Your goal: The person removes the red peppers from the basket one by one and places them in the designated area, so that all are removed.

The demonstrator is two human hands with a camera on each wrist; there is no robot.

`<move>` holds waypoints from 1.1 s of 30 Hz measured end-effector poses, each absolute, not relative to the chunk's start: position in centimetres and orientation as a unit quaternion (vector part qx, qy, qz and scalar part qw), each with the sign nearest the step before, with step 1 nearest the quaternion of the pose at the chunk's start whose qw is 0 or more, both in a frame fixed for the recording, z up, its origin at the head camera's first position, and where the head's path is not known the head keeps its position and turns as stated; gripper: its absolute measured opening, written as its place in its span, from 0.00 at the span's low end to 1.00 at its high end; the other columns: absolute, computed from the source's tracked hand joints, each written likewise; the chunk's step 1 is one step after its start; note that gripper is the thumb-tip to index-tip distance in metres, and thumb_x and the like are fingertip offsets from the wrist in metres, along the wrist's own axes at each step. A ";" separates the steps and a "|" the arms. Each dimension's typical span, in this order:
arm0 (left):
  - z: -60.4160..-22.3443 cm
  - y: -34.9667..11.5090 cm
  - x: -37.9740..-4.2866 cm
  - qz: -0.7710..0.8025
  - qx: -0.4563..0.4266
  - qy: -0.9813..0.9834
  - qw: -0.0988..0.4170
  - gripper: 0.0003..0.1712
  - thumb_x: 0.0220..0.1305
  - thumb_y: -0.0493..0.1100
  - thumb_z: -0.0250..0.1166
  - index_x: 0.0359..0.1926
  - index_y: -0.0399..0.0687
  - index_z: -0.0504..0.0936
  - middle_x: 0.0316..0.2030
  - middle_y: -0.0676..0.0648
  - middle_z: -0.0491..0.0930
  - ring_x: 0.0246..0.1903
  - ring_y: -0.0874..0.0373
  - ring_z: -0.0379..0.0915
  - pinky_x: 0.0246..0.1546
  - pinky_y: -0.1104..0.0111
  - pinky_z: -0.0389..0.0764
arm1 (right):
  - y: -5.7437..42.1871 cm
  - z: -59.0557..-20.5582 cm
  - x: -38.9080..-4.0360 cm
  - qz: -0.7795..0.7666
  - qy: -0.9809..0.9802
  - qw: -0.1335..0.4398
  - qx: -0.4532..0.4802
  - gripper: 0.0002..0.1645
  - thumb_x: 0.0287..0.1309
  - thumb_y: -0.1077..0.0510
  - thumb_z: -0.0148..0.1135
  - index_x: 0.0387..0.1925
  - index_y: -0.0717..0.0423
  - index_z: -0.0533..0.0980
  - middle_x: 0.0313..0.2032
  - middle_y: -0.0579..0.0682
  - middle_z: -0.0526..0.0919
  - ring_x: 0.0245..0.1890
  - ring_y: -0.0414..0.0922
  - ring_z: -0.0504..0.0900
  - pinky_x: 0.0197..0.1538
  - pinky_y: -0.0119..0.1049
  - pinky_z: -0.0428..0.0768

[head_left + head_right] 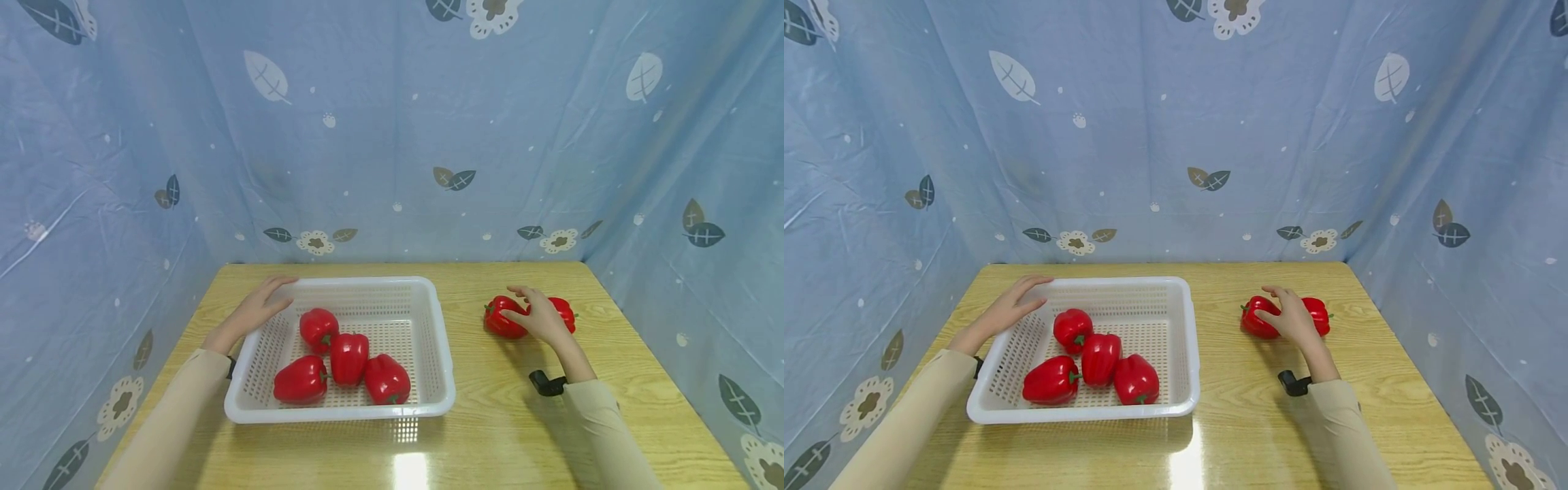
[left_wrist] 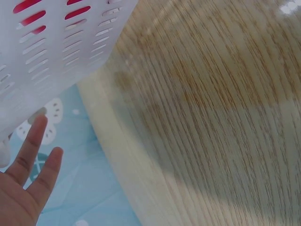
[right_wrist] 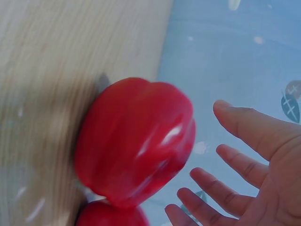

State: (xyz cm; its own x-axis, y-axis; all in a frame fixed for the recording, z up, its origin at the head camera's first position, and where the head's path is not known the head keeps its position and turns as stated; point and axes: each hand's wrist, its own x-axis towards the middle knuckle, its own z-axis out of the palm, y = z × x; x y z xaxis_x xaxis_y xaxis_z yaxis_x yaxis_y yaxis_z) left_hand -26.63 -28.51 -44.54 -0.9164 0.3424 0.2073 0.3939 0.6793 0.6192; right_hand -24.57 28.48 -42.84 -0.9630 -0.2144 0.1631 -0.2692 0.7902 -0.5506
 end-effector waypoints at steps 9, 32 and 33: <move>-44.7 -28.6 -26.6 -0.353 -0.200 -0.913 0.035 0.28 0.66 0.50 0.55 0.65 0.53 0.64 0.65 0.44 0.60 0.63 0.43 0.56 0.58 0.39 0.61 | 26.6 -41.7 -25.3 0.310 -0.935 0.053 0.163 0.34 0.55 0.56 0.64 0.61 0.65 0.65 0.55 0.68 0.69 0.54 0.66 0.68 0.53 0.61 0.70; -44.6 -28.6 -26.5 -0.355 -0.191 -0.915 0.030 0.29 0.65 0.55 0.55 0.65 0.56 0.65 0.65 0.43 0.59 0.63 0.42 0.56 0.57 0.39 0.63 | 20.5 -39.5 -25.6 0.311 -0.920 0.040 0.236 0.32 0.55 0.50 0.64 0.60 0.56 0.68 0.57 0.58 0.72 0.53 0.58 0.71 0.53 0.56 0.72; -44.6 -28.6 -26.5 -0.355 -0.191 -0.914 0.030 0.29 0.65 0.55 0.55 0.65 0.56 0.65 0.65 0.43 0.59 0.63 0.42 0.56 0.57 0.39 0.63 | 20.2 -39.5 -25.5 0.314 -0.917 0.038 0.242 0.32 0.55 0.51 0.64 0.60 0.56 0.68 0.57 0.59 0.72 0.53 0.58 0.71 0.53 0.56 0.72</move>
